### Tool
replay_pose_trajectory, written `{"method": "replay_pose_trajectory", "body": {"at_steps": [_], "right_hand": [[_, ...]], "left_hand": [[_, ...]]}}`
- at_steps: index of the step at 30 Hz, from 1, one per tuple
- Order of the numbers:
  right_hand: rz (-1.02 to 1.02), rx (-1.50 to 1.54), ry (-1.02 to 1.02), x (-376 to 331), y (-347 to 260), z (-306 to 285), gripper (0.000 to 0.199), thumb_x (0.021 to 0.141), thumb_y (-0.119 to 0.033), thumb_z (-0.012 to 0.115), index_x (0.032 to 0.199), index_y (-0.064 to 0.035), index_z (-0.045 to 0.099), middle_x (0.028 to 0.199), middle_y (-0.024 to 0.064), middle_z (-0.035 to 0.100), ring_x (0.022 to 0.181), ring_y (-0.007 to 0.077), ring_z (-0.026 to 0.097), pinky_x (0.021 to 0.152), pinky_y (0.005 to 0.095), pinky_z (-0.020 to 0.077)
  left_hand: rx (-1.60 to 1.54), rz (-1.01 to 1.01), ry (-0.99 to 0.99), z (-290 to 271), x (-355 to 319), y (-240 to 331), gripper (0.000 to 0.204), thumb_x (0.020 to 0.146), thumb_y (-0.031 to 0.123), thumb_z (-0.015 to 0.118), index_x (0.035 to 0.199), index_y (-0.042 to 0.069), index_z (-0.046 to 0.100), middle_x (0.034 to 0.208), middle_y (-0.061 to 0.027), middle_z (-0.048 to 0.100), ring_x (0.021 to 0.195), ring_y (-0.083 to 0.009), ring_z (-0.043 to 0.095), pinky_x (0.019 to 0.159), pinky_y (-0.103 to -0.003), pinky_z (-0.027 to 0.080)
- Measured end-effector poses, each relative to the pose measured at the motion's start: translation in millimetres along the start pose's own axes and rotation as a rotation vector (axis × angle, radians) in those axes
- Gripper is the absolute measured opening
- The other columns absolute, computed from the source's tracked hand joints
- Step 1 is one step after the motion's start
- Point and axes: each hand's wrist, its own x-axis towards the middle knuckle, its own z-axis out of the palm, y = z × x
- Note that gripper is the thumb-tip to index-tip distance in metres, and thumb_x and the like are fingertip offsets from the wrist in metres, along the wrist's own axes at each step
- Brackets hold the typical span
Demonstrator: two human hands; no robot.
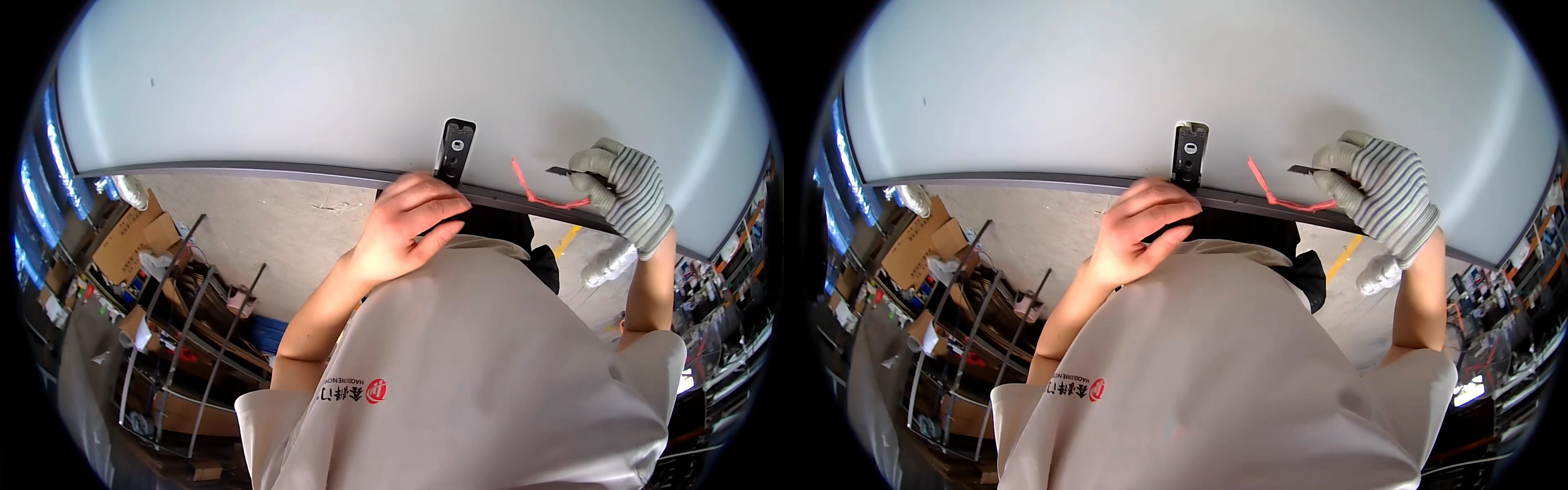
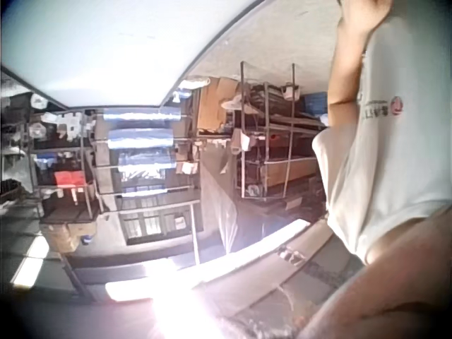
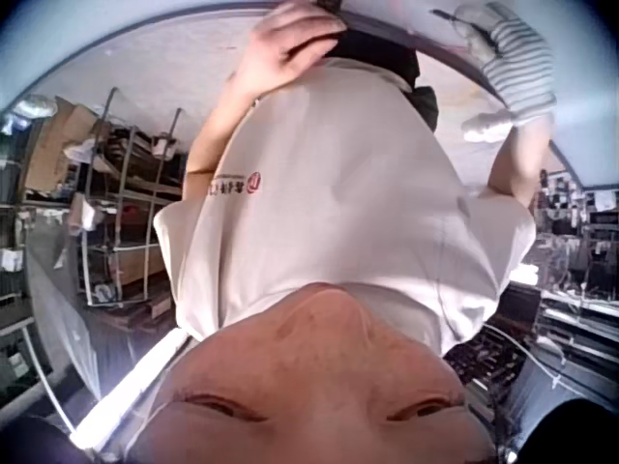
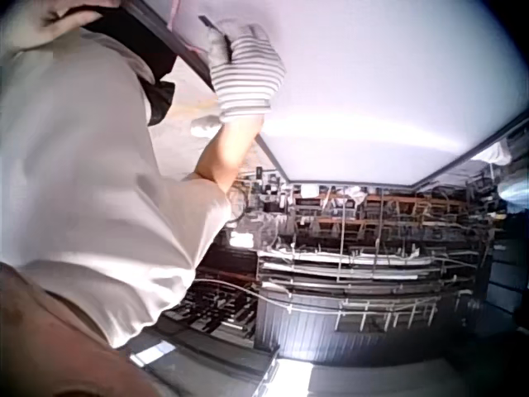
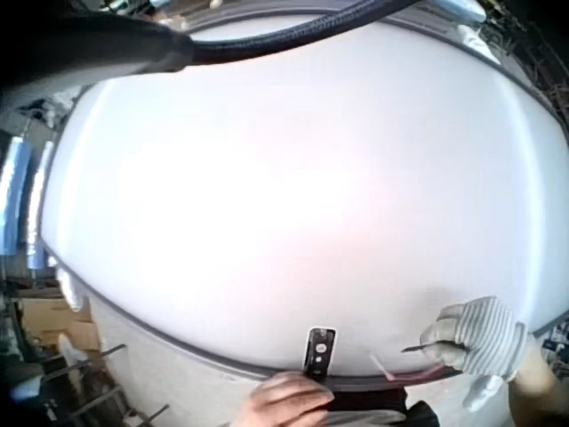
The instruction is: The person assembles a large rectangular panel by attaching a metal frame to its edges. They use a marker to make alignment marks on the frame and then apply sealant along the seam using a caulking gun. The task involves moving the panel between workstations and handling various tools.
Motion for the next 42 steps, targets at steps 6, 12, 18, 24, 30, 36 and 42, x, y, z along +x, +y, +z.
{"method": "replay_pose_trajectory", "body": {"at_steps": [6, 12, 18, 24, 30, 36, 42], "right_hand": [[-0.271, -0.345, 0.187, -35.1, 21.4, 49.2, 0.017, 0.070, -0.011, 0.065, 0.087, -0.0094, 0.066, 0.076, 0.0062, 0.061, 0.070, 0.0252, 0.059, 0.064, 0.0367, 0.0471], [-0.256, 0.024, 0.292, -39.0, -4.5, 89.6, 0.015, 0.079, -0.025, 0.059, 0.087, -0.0131, 0.064, 0.077, 0.0047, 0.063, 0.064, 0.0255, 0.060, 0.057, 0.0369, 0.0473], [-0.039, 0.201, 0.307, -98.3, -28.1, 101.3, 0.020, 0.082, -0.029, 0.060, 0.084, -0.0090, 0.064, 0.072, 0.0069, 0.064, 0.064, 0.0245, 0.062, 0.058, 0.0332, 0.0477], [0.295, 0.590, 0.664, -159.8, -44.2, 154.7, 0.021, 0.079, -0.023, 0.065, 0.090, -0.0061, 0.061, 0.073, 0.0082, 0.064, 0.065, 0.0233, 0.062, 0.061, 0.0310, 0.0483], [0.501, 0.768, 0.889, -207.6, -57.2, 221.6, 0.017, 0.079, -0.017, 0.066, 0.091, -0.0053, 0.063, 0.075, 0.0090, 0.064, 0.066, 0.0201, 0.062, 0.062, 0.0293, 0.0493], [0.572, 0.820, 0.853, -261.6, -50.5, 236.7, 0.017, 0.081, -0.019, 0.063, 0.091, -0.0051, 0.062, 0.080, 0.0099, 0.066, 0.074, 0.0220, 0.063, 0.068, 0.0305, 0.0489], [0.537, 0.761, 0.967, -344.1, 6.8, 265.5, 0.016, 0.082, -0.018, 0.061, 0.091, -0.0048, 0.062, 0.077, 0.0102, 0.065, 0.069, 0.0239, 0.063, 0.066, 0.0301, 0.0500]], "left_hand": [[0.123, -0.115, 0.118, -11.2, -3.5, 16.2, 0.011, 0.077, -0.001, 0.064, 0.088, -0.001, 0.065, 0.083, -0.0105, 0.064, 0.076, -0.0219, 0.059, 0.069, -0.031, 0.047], [0.330, 0.039, -0.050, 9.9, -3.3, 28.3, 0.019, 0.070, -0.002, 0.068, 0.088, 0.002, 0.065, 0.092, -0.0080, 0.062, 0.084, -0.0245, 0.056, 0.073, -0.034, 0.046], [0.396, 0.084, -0.085, 13.1, 6.0, 39.7, 0.007, 0.075, 0.008, 0.070, 0.081, 0.005, 0.067, 0.066, -0.0048, 0.059, 0.065, -0.0224, 0.054, 0.076, -0.035, 0.046], [0.710, 0.474, -0.346, 22.7, 31.3, 49.8, 0.026, 0.066, 0.012, 0.074, 0.091, 0.008, 0.068, 0.111, -0.0068, 0.057, 0.104, -0.0259, 0.050, 0.088, -0.041, 0.042], [0.529, 0.444, -0.484, 51.8, 31.1, 35.3, 0.031, 0.070, 0.005, 0.069, 0.101, 0.002, 0.062, 0.099, -0.0107, 0.062, 0.090, -0.0279, 0.057, 0.078, -0.035, 0.047], [0.670, 0.424, -0.342, 60.6, 31.9, 33.4, 0.015, 0.073, 0.005, 0.068, 0.087, 0.002, 0.066, 0.075, -0.0100, 0.063, 0.076, -0.0264, 0.059, 0.068, -0.036, 0.048], [0.660, 0.492, -0.137, 140.3, 21.7, 70.2, 0.006, 0.073, 0.000, 0.067, 0.079, 0.002, 0.066, 0.074, -0.0094, 0.062, 0.074, -0.0246, 0.057, 0.068, -0.035, 0.047]]}}
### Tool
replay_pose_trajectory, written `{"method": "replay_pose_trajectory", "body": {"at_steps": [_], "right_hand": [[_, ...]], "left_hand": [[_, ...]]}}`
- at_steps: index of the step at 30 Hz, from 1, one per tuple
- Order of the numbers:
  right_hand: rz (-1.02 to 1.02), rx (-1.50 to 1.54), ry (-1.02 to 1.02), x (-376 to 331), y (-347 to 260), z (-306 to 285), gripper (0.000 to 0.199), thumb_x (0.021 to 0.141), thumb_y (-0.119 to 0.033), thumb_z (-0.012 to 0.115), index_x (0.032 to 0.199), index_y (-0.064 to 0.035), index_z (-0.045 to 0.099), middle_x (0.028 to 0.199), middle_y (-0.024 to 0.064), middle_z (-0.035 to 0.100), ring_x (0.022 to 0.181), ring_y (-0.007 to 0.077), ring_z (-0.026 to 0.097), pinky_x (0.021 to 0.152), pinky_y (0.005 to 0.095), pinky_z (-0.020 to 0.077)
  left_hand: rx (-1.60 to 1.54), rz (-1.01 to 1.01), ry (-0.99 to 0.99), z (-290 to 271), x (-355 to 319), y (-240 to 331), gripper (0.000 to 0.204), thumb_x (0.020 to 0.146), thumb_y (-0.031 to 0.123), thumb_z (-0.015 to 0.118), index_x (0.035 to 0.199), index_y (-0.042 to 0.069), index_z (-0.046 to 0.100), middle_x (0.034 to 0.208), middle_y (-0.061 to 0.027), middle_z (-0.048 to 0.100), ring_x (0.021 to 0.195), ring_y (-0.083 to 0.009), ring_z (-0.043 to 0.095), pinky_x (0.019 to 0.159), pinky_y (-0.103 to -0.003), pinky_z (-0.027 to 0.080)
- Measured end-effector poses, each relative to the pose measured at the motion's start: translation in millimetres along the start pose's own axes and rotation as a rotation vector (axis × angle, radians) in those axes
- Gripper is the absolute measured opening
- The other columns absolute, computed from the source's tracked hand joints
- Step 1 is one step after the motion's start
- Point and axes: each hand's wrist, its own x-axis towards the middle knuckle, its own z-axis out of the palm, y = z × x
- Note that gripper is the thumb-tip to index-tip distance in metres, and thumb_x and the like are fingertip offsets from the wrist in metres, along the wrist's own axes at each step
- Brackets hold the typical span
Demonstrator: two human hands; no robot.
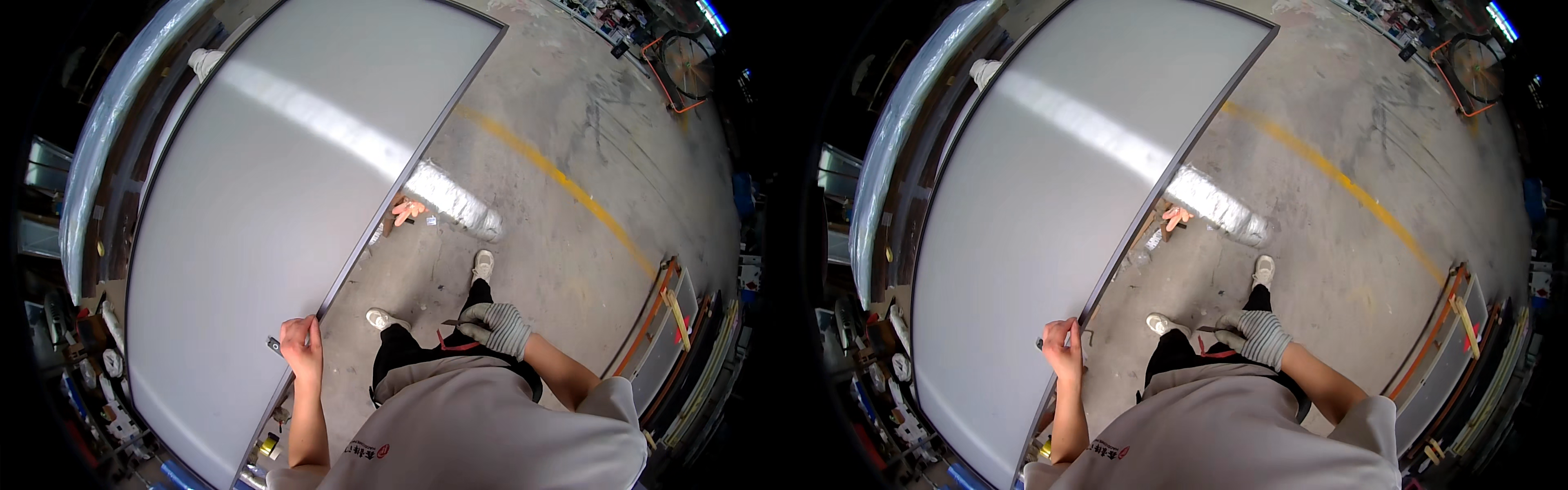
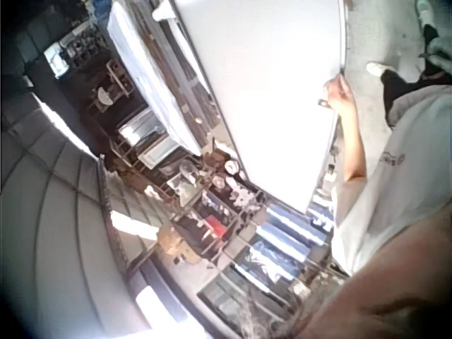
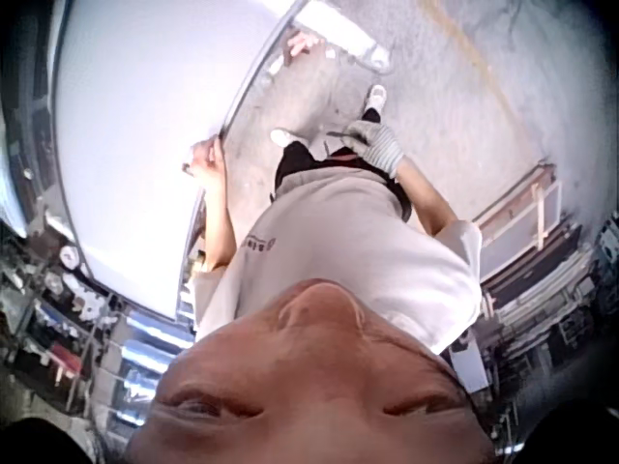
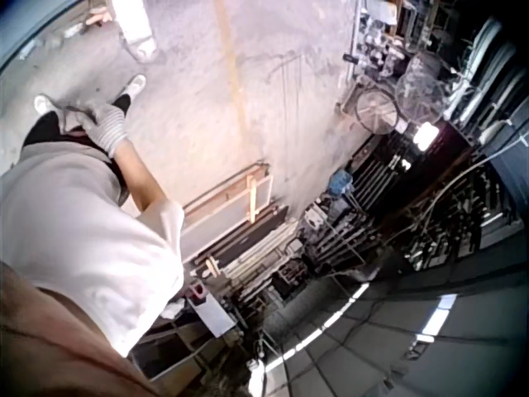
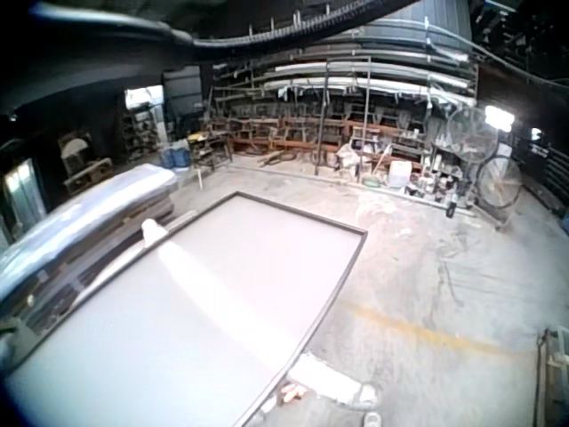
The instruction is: The person assembles a large rectangular panel by attaching a metal frame to its edges. They use a marker to make alignment marks on the frame and then apply sealant along the seam using a caulking gun. The task involves moving the panel between workstations and handling various tools.
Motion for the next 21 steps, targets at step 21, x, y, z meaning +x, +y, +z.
{"method": "replay_pose_trajectory", "body": {"at_steps": [21], "right_hand": [[-0.006, -0.015, 0.294, 65.6, 172.2, -372.2, 0.011, 0.080, -0.015, 0.066, 0.084, -0.0052, 0.062, 0.058, 0.0027, 0.055, 0.049, 0.0113, 0.050, 0.049, 0.0248, 0.0419]], "left_hand": [[-0.213, 0.173, -0.082, 305.7, 198.3, 321.8, 0.007, 0.079, 0.007, 0.063, 0.083, 0.002, 0.066, 0.073, -0.0090, 0.063, 0.070, -0.0246, 0.059, 0.067, -0.032, 0.046]]}}
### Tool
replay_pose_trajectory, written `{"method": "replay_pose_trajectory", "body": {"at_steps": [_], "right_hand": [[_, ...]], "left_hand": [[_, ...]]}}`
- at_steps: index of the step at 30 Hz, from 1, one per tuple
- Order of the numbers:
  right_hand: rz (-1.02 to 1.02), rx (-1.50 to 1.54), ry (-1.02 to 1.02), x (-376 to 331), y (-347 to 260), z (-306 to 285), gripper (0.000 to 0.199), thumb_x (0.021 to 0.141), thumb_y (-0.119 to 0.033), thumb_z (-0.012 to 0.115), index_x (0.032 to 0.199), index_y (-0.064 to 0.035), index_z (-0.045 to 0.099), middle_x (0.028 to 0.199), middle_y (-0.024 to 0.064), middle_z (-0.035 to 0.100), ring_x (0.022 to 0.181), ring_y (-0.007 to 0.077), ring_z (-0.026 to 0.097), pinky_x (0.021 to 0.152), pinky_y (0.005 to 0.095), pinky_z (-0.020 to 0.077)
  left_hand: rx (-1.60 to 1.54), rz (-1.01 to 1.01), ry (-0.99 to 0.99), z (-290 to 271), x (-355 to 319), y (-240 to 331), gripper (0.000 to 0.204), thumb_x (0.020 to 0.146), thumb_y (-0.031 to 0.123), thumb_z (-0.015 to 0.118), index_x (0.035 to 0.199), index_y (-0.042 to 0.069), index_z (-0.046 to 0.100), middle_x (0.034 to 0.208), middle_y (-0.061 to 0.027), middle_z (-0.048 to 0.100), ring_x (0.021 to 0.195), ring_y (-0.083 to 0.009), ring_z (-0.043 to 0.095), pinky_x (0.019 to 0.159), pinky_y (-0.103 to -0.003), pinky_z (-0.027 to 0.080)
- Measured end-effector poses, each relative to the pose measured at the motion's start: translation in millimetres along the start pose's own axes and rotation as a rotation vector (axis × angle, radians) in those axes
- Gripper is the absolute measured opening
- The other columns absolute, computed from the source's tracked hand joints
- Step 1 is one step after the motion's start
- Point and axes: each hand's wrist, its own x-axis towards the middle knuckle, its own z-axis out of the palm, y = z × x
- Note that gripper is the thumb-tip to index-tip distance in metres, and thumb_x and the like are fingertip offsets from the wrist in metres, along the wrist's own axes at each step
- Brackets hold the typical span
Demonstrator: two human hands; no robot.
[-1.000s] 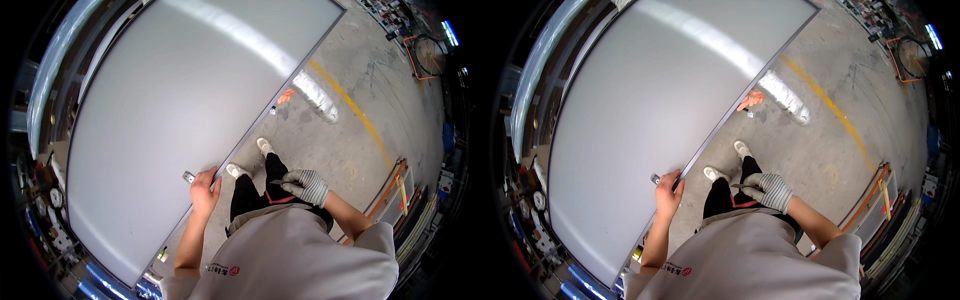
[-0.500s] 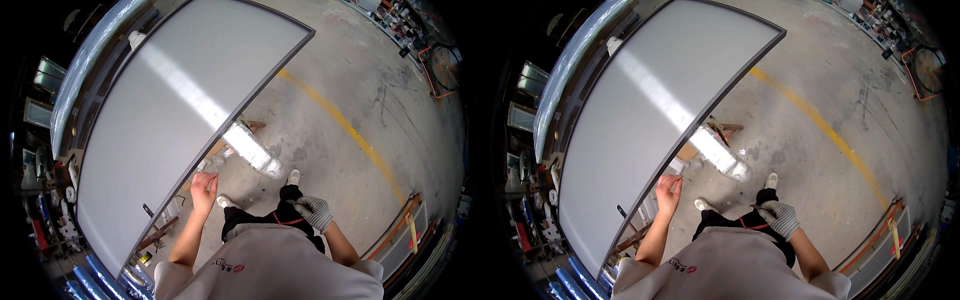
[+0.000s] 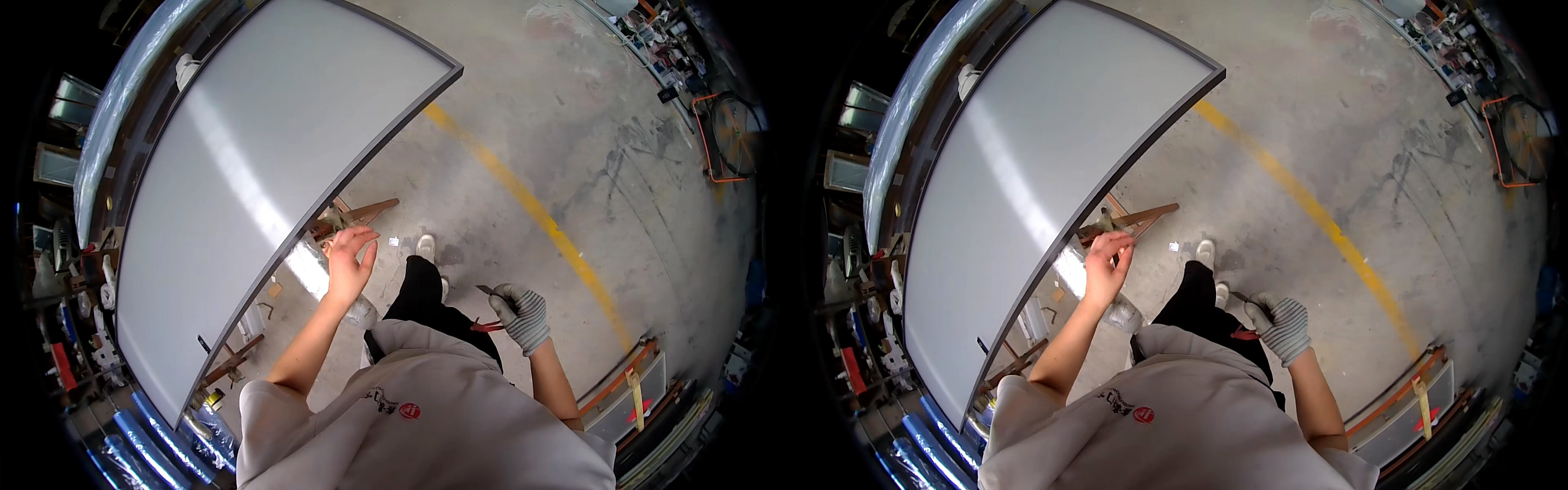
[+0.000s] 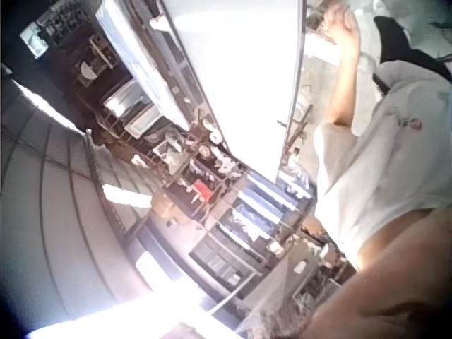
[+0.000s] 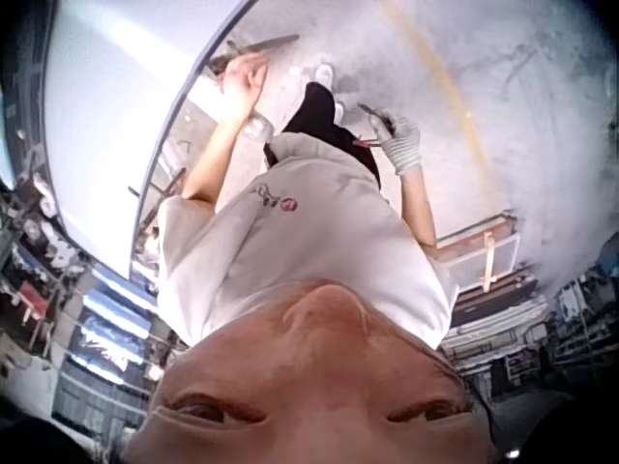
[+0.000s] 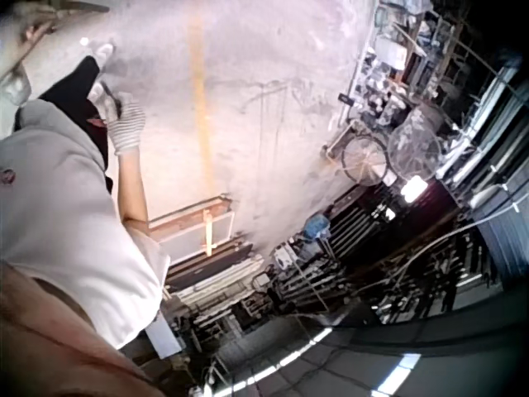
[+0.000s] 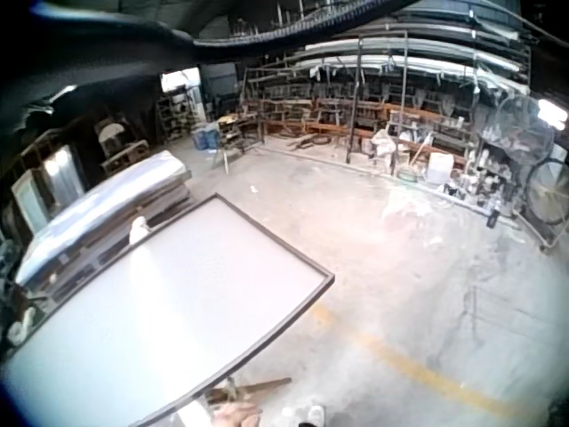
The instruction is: The person assembles a large rectangular panel by attaching a metal frame to its edges. They use a marker to make alignment marks on the frame and then apply sealant along the seam using a caulking gun. The task involves moving the panel between workstations and handling various tools.
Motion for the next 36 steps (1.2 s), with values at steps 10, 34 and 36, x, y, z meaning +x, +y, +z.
{"method": "replay_pose_trajectory", "body": {"at_steps": [10, 34, 36], "right_hand": [[0.094, 0.118, 0.039, 178.9, 0.2, -72.0, 0.013, 0.082, -0.014, 0.064, 0.084, -0.0013, 0.063, 0.064, 0.0010, 0.056, 0.058, 0.0084, 0.050, 0.055, 0.0241, 0.0431], [0.538, 0.217, -0.723, 498.9, 68.8, -67.8, 0.015, 0.089, -0.013, 0.054, 0.096, -0.0019, 0.062, 0.079, 0.0032, 0.062, 0.076, 0.0092, 0.056, 0.071, 0.0281, 0.0470], [0.281, 0.088, -0.821, 502.0, 26.0, -100.5, 0.017, 0.090, -0.013, 0.053, 0.097, -0.0007, 0.061, 0.077, 0.0026, 0.061, 0.070, 0.0083, 0.054, 0.068, 0.0248, 0.0452]], "left_hand": [[-1.003, -0.657, -0.329, 105.7, 139.3, -6.2, 0.038, 0.097, 0.031, 0.042, 0.101, -0.001, 0.062, 0.080, -0.0042, 0.064, 0.074, -0.0082, 0.056, 0.074, -0.025, 0.046], [-1.326, -0.444, -0.152, 84.7, 433.7, 157.3, 0.032, 0.095, 0.017, 0.049, 0.080, -0.006, 0.065, 0.052, -0.0057, 0.056, 0.050, -0.0102, 0.050, 0.050, -0.024, 0.041], [-1.588, -0.335, -0.122, 91.7, 460.5, 181.9, 0.023, 0.087, 0.011, 0.058, 0.071, -0.002, 0.066, 0.059, -0.0048, 0.062, 0.053, -0.0083, 0.059, 0.048, -0.022, 0.044]]}}
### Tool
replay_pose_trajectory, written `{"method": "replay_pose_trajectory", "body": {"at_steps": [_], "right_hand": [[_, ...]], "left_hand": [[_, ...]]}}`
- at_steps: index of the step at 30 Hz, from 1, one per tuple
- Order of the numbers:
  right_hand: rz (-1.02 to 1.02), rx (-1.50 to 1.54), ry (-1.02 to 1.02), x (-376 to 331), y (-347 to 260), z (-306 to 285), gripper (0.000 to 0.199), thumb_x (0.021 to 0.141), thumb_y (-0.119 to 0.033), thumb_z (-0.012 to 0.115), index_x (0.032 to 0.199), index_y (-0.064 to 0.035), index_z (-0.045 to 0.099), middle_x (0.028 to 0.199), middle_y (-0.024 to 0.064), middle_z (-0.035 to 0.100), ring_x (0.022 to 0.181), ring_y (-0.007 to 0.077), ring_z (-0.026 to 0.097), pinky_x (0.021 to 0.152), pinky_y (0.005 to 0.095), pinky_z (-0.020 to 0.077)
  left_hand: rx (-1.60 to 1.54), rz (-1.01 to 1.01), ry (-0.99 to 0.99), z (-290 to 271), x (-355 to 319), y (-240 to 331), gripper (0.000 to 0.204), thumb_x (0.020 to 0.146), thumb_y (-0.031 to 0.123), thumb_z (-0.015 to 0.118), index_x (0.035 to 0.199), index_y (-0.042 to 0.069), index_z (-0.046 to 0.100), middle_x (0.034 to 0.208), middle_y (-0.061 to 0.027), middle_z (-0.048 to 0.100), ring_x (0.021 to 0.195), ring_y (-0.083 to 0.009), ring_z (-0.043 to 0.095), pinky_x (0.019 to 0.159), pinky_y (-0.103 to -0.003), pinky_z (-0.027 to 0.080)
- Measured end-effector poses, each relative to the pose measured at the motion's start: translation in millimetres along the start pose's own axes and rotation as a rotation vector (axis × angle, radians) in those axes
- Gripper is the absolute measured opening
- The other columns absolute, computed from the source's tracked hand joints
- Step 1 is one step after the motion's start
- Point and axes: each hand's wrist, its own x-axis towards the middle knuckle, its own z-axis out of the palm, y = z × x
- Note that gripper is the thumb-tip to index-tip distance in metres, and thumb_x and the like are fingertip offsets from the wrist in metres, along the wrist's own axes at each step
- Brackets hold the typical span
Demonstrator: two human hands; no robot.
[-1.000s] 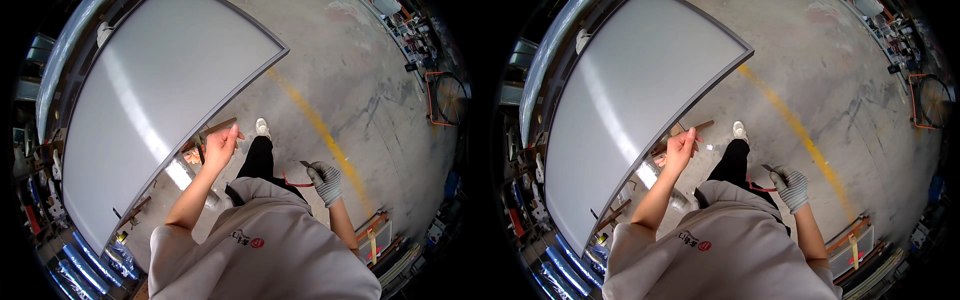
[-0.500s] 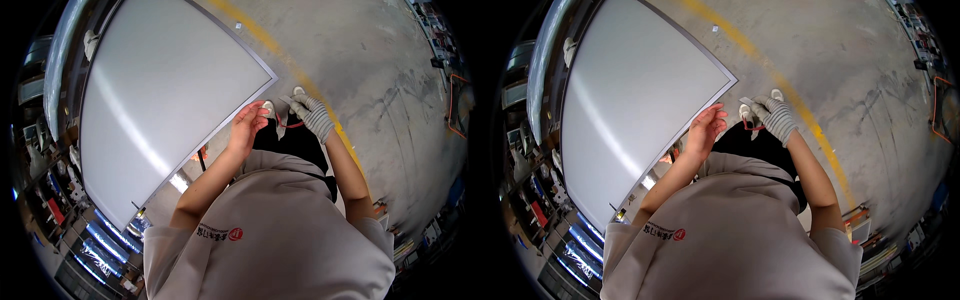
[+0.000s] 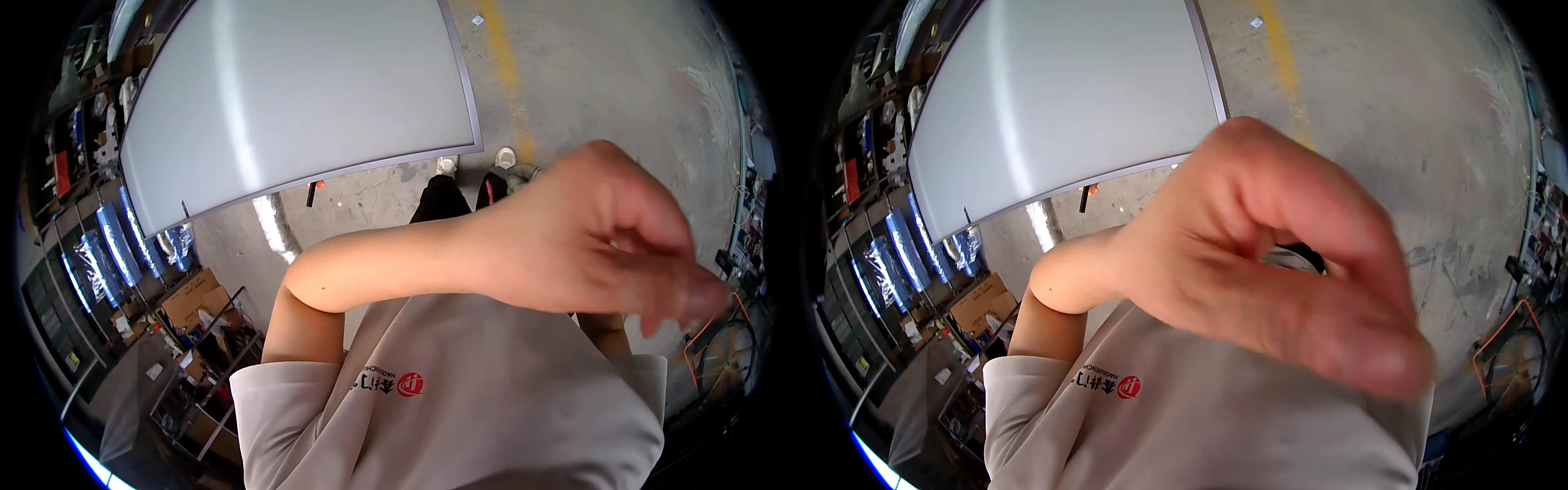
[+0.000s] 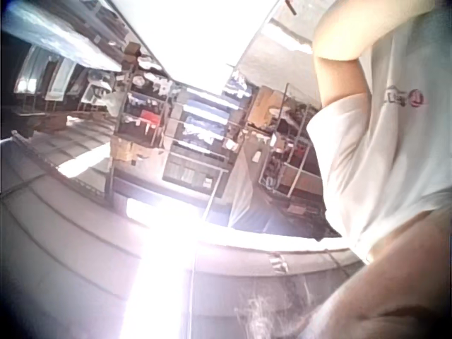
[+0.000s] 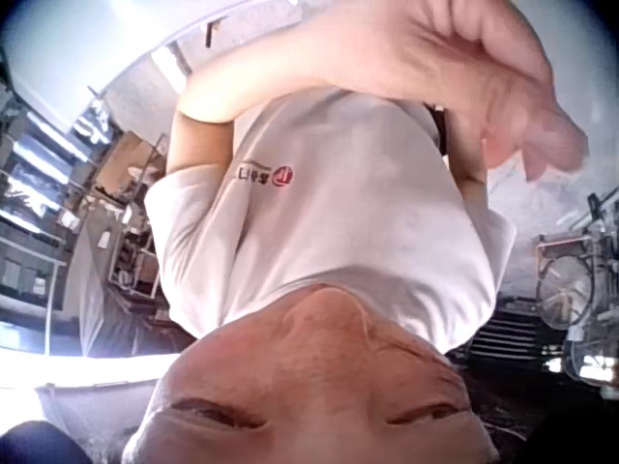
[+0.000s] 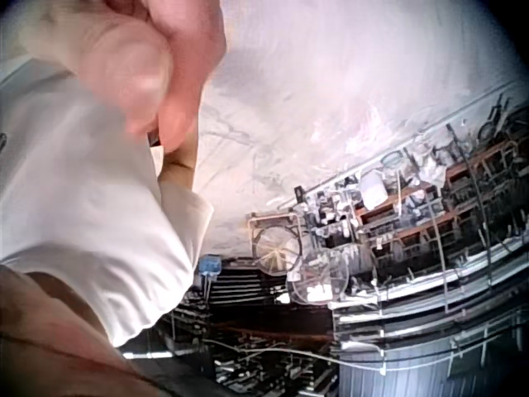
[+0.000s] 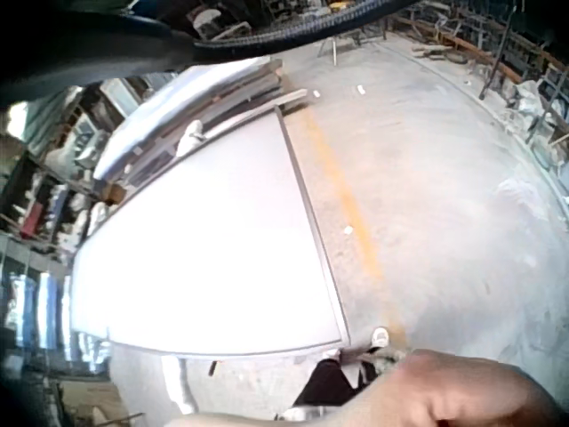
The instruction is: The person assembles a large rectangular panel by attaching a metal frame to its edges. They use a marker to make alignment marks on the frame and then apply sealant along the seam using a caulking gun. The task involves moving the panel between workstations and handling various tools.
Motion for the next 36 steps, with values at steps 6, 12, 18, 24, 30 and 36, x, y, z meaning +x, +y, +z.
{"method": "replay_pose_trajectory", "body": {"at_steps": [6, 12, 18, 24, 30, 36], "right_hand": [[-0.218, -0.029, 0.067, -30.2, -12.8, -48.8, 0.016, 0.091, -0.012, 0.053, 0.098, -0.0001, 0.061, 0.074, -0.0001, 0.057, 0.067, 0.0072, 0.050, 0.062, 0.0213, 0.0426], [-0.168, -0.084, 0.107, -31.8, 1.5, -73.7, 0.014, 0.090, -0.011, 0.055, 0.094, -0.0012, 0.063, 0.070, -0.0015, 0.057, 0.063, 0.0054, 0.047, 0.057, 0.0207, 0.0411], [-0.182, -0.098, 0.093, -31.1, 15.2, -81.1, 0.013, 0.090, -0.013, 0.053, 0.092, -0.0030, 0.062, 0.069, -0.0022, 0.056, 0.062, 0.0049, 0.046, 0.056, 0.0202, 0.0396], [-0.202, -0.080, 0.084, -32.8, 14.3, -78.2, 0.012, 0.090, -0.011, 0.054, 0.093, -0.0023, 0.062, 0.070, -0.0021, 0.056, 0.063, 0.0050, 0.047, 0.058, 0.0201, 0.0411], [-0.192, -0.082, 0.075, -35.1, 7.4, -75.9, 0.015, 0.090, -0.012, 0.055, 0.096, -0.0006, 0.062, 0.073, -0.0020, 0.058, 0.065, 0.0054, 0.050, 0.061, 0.0205, 0.0430], [-0.180, -0.184, 0.028, -30.6, -0.1, -73.7, 0.015, 0.089, -0.013, 0.056, 0.096, -0.0020, 0.063, 0.072, -0.0021, 0.058, 0.064, 0.0056, 0.048, 0.060, 0.0213, 0.0422]], "left_hand": [[-0.094, 0.311, -0.257, 63.9, 56.4, -61.6, 0.017, 0.083, 0.015, 0.064, 0.073, 0.002, 0.067, 0.064, -0.0072, 0.063, 0.054, -0.0117, 0.058, 0.051, -0.022, 0.045], [0.067, 0.350, -0.394, 72.7, 47.5, -60.8, 0.025, 0.076, 0.030, 0.070, 0.074, 0.005, 0.069, 0.064, -0.0084, 0.064, 0.058, -0.0185, 0.061, 0.052, -0.027, 0.045], [0.108, 0.336, -0.384, 89.4, 64.8, -99.8, 0.024, 0.077, 0.030, 0.068, 0.077, 0.005, 0.068, 0.067, -0.0083, 0.064, 0.060, -0.0193, 0.060, 0.054, -0.028, 0.045], [0.245, 0.318, -0.372, 87.8, 74.9, -135.8, 0.024, 0.079, 0.030, 0.067, 0.079, 0.006, 0.068, 0.070, -0.0082, 0.064, 0.063, -0.0201, 0.060, 0.055, -0.029, 0.045], [0.318, 0.341, -0.373, 94.0, 72.9, -144.3, 0.024, 0.080, 0.030, 0.065, 0.082, 0.006, 0.067, 0.073, -0.0081, 0.064, 0.066, -0.0208, 0.059, 0.057, -0.030, 0.045], [0.403, 0.408, -0.336, 96.1, 65.4, -133.3, 0.024, 0.081, 0.030, 0.064, 0.085, 0.006, 0.066, 0.076, -0.0081, 0.063, 0.068, -0.0216, 0.059, 0.058, -0.031, 0.045]]}}
